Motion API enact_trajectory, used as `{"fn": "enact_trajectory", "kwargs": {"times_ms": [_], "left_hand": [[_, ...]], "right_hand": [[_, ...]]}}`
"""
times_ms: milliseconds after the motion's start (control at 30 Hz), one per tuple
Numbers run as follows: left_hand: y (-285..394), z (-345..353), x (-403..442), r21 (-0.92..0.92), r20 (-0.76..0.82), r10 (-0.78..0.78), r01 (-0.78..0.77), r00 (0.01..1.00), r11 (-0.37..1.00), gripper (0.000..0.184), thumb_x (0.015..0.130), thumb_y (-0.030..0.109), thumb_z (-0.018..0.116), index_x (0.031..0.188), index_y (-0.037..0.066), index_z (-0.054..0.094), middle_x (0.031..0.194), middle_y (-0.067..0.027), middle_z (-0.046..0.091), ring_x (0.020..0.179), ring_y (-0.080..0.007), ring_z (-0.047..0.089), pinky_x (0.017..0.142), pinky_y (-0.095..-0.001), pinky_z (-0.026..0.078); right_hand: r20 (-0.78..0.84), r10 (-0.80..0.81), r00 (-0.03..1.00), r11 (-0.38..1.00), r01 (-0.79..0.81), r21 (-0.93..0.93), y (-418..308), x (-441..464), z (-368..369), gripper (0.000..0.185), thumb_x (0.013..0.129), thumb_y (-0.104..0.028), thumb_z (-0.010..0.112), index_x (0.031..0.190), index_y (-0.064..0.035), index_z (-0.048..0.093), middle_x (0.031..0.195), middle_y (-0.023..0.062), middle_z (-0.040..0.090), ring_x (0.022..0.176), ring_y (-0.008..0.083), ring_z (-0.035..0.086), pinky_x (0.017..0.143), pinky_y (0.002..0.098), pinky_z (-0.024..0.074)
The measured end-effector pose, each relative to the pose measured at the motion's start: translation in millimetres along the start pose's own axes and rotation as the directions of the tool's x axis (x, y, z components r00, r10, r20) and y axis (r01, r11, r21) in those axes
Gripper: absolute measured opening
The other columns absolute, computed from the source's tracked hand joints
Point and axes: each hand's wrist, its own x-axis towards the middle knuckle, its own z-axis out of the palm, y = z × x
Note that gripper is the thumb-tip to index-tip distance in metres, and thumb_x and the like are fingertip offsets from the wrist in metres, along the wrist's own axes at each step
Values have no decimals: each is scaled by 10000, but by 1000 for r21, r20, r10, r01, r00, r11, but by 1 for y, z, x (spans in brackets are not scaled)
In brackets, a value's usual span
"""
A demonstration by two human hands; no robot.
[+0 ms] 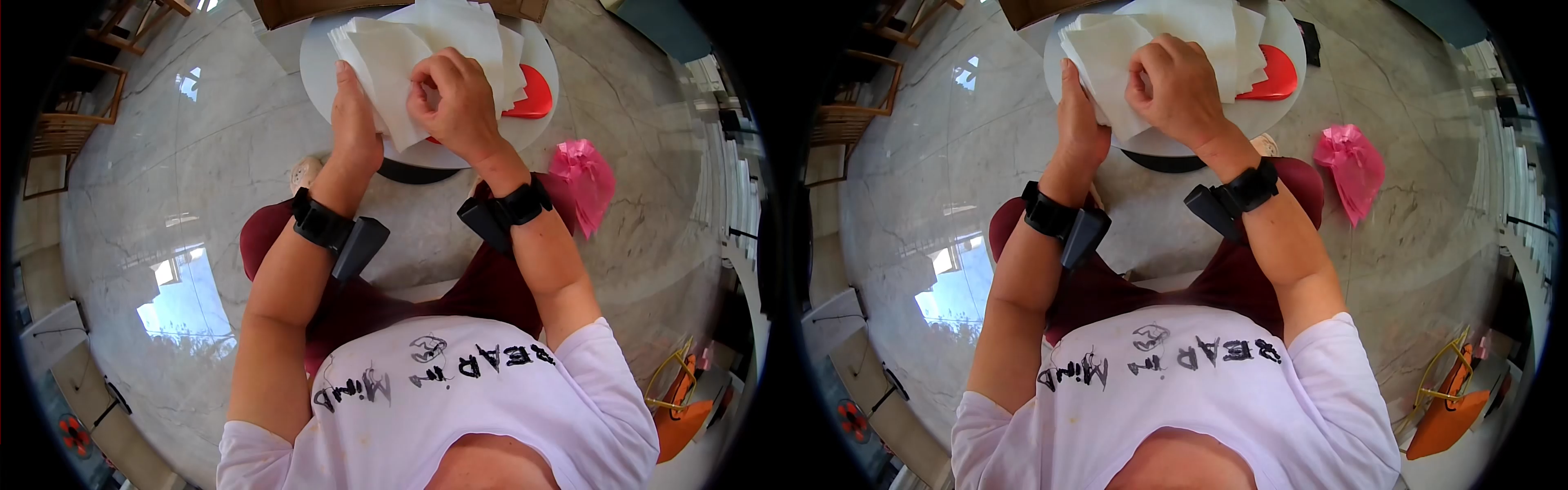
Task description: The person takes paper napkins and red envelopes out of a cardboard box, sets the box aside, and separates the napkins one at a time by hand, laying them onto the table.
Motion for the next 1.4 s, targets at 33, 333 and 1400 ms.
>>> {"fn": "enact_trajectory", "kwargs": {"times_ms": [33, 333, 1400], "left_hand": [[0, 0, 0, -13, -9, -2, 2, 1000, 1000, 573, 989, 514, 285, 1340, 80, 412, 1280, -71, 524, 1141, -218, 530, 969, -359, 436], [-4, -15, 23, -148, -88, 14, -27, 996, 989, 579, 995, 500, 200, 1365, 102, 402, 1335, -74, 501, 1203, -259, 511, 996, -399, 438], [-4, -4, 15, -119, -37, -24, 19, 999, 993, 560, 1001, 486, 232, 1358, 90, 401, 1327, -76, 500, 1194, -245, 509, 998, -377, 427]], "right_hand": [[-18, 51, 999, 998, -51, 34, -3, 0, -2, 148, 677, -45, 658, 773, -82, 551, 730, 28, 541, 665, 220, 551, 649, 338, 439], [-318, 90, 944, 994, -66, 85, 16, 6, -32, 161, 665, 39, 633, 769, -48, 547, 729, 50, 523, 588, 174, 546, 551, 269, 456], [-181, 30, 983, 999, -37, -39, 8, 3, -19, 184, 643, -46, 661, 777, -100, 547, 734, 29, 528, 695, 237, 543, 681, 355, 426]]}}
